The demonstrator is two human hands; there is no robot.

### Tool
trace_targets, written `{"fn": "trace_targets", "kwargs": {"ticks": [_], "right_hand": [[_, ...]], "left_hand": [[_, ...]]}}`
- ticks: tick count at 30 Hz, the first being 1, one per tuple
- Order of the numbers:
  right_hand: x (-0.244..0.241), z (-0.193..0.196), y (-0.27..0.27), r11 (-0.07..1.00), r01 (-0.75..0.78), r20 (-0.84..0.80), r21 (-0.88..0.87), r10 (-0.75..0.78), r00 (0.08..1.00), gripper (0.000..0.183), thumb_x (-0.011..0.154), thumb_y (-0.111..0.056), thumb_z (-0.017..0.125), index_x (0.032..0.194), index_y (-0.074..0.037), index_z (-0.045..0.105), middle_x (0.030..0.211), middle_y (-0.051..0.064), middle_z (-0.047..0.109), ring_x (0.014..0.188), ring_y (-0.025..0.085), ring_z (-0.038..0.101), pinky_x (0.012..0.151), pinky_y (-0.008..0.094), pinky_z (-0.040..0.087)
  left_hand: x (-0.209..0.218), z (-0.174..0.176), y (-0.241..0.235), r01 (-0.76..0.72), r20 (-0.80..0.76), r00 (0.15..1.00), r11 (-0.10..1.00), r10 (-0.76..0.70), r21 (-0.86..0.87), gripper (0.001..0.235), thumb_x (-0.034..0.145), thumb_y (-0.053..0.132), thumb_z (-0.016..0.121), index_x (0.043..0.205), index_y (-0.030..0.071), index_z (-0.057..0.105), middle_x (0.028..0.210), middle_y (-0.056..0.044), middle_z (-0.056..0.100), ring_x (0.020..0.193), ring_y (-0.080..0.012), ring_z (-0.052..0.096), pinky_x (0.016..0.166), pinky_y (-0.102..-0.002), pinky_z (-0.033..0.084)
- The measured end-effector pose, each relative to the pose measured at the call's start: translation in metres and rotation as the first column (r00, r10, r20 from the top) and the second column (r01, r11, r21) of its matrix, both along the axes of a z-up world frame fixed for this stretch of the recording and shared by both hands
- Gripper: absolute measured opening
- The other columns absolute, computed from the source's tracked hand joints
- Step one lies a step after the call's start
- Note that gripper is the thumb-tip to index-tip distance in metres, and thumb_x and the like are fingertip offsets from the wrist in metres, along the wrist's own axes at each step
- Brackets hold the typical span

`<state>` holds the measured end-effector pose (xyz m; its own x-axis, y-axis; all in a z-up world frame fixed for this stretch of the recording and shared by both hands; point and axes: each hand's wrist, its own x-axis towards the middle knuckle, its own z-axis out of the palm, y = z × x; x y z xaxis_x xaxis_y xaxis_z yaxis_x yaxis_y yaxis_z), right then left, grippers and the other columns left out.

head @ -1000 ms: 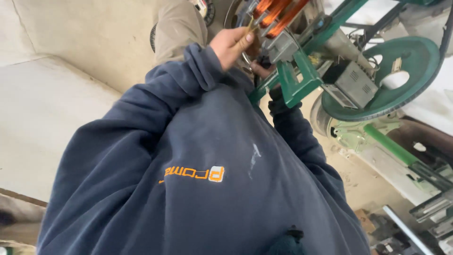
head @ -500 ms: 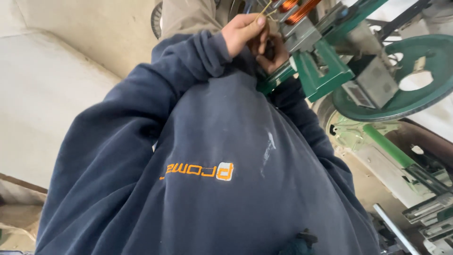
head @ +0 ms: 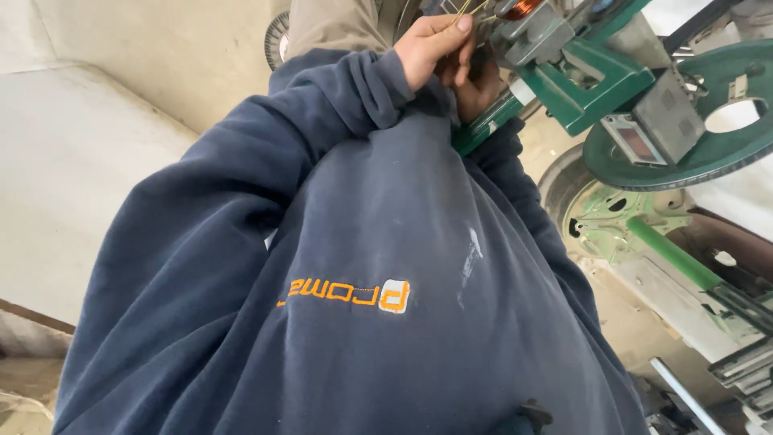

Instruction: The recorder is winding copper wire onto a coil-forming machine in an industrial workshop.

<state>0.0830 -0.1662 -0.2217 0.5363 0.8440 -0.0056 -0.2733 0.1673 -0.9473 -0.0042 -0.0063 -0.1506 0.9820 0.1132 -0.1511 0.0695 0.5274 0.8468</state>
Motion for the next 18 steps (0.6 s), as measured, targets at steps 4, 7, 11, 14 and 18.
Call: {"fn": "trace_targets", "kwargs": {"ticks": [4,7,11,14,18], "right_hand": [[-0.001,-0.007,0.003,1.000,-0.008,0.121,-0.015,0.010,0.993,0.025,0.115,-0.024,0.053,0.099,-0.005,0.056,0.083,0.002,0.058,0.071,0.011,0.054,0.066,0.024,0.042],[-0.005,0.015,0.009,0.999,0.035,0.153,0.008,-0.036,0.988,0.021,0.113,-0.021,0.053,0.105,-0.003,0.054,0.085,0.003,0.059,0.078,0.014,0.058,0.073,0.028,0.048],[-0.005,0.013,0.006,0.998,0.033,0.085,0.046,-0.036,0.996,0.017,0.111,-0.018,0.054,0.107,-0.002,0.052,0.090,0.005,0.060,0.083,0.014,0.058,0.076,0.028,0.047],[-0.004,0.005,0.005,1.000,0.002,0.094,-0.018,0.000,0.996,0.017,0.111,-0.014,0.052,0.102,0.000,0.058,0.090,0.008,0.064,0.082,0.016,0.059,0.075,0.029,0.047],[-0.007,0.009,0.006,0.995,0.097,0.137,-0.030,-0.092,0.986,0.015,0.110,-0.013,0.053,0.105,0.001,0.057,0.089,0.007,0.064,0.081,0.017,0.061,0.075,0.031,0.050]], "left_hand": [[-0.002,0.003,0.004,0.017,0.007,1.000,0.995,-0.018,0.094,0.048,0.115,0.048,0.042,0.091,0.009,0.060,0.074,-0.007,0.070,0.059,-0.0115,0.056,0.060,-0.026,0.047],[0.001,0.003,0.004,0.039,-0.026,0.999,0.999,-0.039,0.019,0.048,0.113,0.047,0.043,0.090,0.009,0.061,0.073,-0.006,0.070,0.058,-0.0120,0.057,0.058,-0.026,0.046],[-0.001,0.004,0.006,0.027,-0.023,0.999,0.999,-0.026,0.031,0.046,0.114,0.046,0.044,0.092,0.009,0.061,0.075,-0.006,0.070,0.062,-0.0115,0.057,0.061,-0.026,0.046],[0.000,0.005,0.007,0.031,-0.008,0.999,0.998,-0.031,0.057,0.046,0.114,0.046,0.044,0.090,0.010,0.061,0.076,-0.006,0.071,0.063,-0.0111,0.057,0.062,-0.026,0.047],[-0.001,0.006,0.007,0.035,-0.045,0.998,0.998,-0.033,0.043,0.045,0.113,0.045,0.047,0.088,0.009,0.061,0.077,-0.006,0.071,0.062,-0.0114,0.057,0.061,-0.026,0.046]]}}
